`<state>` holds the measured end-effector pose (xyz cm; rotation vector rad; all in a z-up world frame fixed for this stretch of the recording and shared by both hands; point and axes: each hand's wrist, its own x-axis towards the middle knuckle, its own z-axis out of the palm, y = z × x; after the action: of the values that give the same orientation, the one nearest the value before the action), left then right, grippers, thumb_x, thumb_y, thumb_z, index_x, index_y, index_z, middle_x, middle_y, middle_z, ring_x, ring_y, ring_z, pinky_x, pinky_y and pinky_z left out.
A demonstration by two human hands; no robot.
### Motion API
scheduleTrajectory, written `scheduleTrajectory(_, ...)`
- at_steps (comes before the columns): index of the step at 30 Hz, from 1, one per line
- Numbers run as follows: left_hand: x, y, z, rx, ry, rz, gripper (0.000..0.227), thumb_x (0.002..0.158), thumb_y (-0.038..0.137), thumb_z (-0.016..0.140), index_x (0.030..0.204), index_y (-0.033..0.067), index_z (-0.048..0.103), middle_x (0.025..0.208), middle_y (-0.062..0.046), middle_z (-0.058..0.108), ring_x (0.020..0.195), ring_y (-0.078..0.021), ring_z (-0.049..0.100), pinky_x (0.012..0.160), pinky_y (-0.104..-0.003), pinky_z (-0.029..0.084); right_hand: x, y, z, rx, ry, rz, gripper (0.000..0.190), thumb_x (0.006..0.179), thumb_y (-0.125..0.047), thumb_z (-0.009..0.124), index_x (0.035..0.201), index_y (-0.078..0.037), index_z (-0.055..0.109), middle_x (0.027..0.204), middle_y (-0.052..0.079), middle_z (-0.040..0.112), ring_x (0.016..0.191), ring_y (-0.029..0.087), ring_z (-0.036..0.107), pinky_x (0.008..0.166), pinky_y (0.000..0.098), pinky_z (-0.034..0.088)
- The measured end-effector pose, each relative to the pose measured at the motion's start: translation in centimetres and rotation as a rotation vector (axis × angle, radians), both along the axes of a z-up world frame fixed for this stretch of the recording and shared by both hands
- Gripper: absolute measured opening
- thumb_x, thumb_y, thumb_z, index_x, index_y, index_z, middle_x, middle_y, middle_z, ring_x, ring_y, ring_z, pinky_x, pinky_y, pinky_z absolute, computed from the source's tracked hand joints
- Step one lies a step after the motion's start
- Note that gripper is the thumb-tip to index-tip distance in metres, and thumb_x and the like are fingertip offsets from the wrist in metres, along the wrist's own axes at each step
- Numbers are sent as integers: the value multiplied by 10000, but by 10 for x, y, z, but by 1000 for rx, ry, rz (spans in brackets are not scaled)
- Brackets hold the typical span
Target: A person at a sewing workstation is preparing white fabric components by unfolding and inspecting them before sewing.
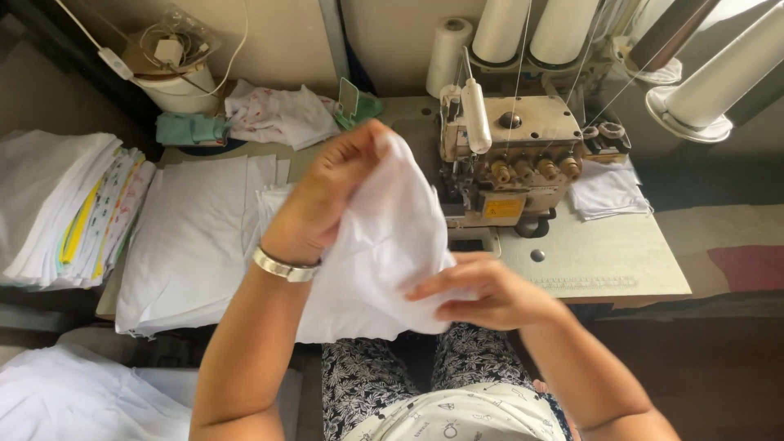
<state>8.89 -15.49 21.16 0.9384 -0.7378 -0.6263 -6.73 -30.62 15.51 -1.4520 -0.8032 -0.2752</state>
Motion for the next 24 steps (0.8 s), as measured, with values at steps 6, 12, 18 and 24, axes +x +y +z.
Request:
scheduleTrajectory(6,21,-3,-55,231,-41,-65,97,863,98,707,790,45,670,595,1,589,545,-41,558,558,-175,495,44,4,-97,274,107,-363,148,858,-42,678,943,48,758,797,168,734,661,131,574,600,266,483)
scheduleTrajectory(12,42,-10,-82,347,-223,205,82,830,75,759,894,93,712,653,60,524,654,2,471,626,-141,414,48,-20,-117,349,155,-538,372,795,162,608,1156,91,663,1025,193,707,595,99,561,502,229,517)
scheduleTrajectory(18,47,-46,-124,406,-273,370,146,796,46,719,927,110,732,736,6,630,734,-50,563,716,-199,477,40,-23,-122,385,325,-608,564,844,131,522,1394,13,487,1343,184,586,680,69,648,641,206,611)
scheduleTrajectory(24,32,-70,-133,416,-359,391,123,801,98,763,912,140,733,750,-6,682,764,-58,613,754,-225,509,52,-31,-169,438,324,-741,518,848,27,695,1342,56,545,1213,167,629,804,106,644,762,259,572)
